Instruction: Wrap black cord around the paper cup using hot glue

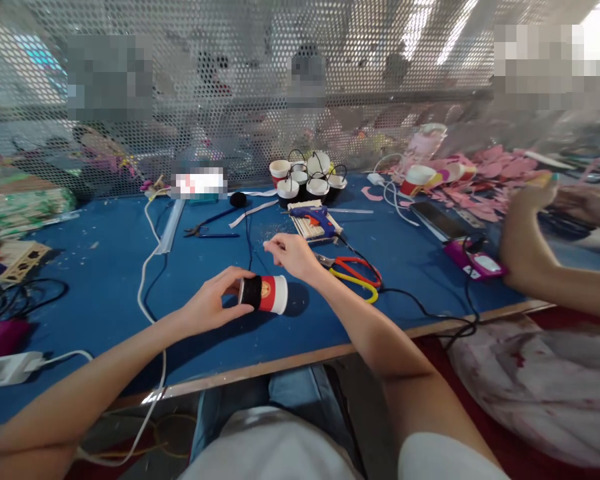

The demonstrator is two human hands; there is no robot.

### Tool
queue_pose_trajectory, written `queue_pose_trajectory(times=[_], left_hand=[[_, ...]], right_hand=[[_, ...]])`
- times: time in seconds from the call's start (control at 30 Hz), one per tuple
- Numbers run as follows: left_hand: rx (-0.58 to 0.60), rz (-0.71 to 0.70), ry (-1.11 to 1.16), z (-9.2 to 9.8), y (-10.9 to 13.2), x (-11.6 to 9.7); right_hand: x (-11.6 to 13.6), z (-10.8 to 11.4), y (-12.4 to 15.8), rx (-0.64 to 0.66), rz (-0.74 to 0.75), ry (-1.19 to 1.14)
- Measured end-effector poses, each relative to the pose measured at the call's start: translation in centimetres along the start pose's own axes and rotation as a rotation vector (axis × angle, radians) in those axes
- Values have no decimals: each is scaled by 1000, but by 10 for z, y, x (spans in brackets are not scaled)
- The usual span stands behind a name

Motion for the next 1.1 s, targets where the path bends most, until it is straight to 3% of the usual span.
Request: queue_pose_trajectory(times=[0.13,0.2,0.27,0.43,0.7,0.83,1.03,1.1], left_hand=[[-67,16,29,12,-4,6],[-89,32,23,17,-6,12],[-125,48,16,21,-7,18],[-201,55,-22,27,-9,27],[-305,-22,-186,30,-7,25],[-347,-52,-268,34,-7,26],[-353,-138,-314,34,-7,22],[-341,-140,-316,33,-8,23]], right_hand=[[-12,65,-6,-239,-66,343],[-24,88,-12,-254,-137,598],[-43,99,-19,-202,-208,685],[-81,95,-24,-137,-350,743],[-85,102,-14,-292,-340,667],[-64,100,-7,-340,-221,292],[-8,60,8,-28,-219,103],[6,47,10,11,-188,-25]])
Point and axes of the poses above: each hand's wrist, its own y-axis away from the middle knuckle, its own z-axis out of the back of the hand, x = y × z, the point moved 8 cm from there along -y, towards the middle knuckle, and after that the axes turned 7 degrees about z, right-handed, at the moved point
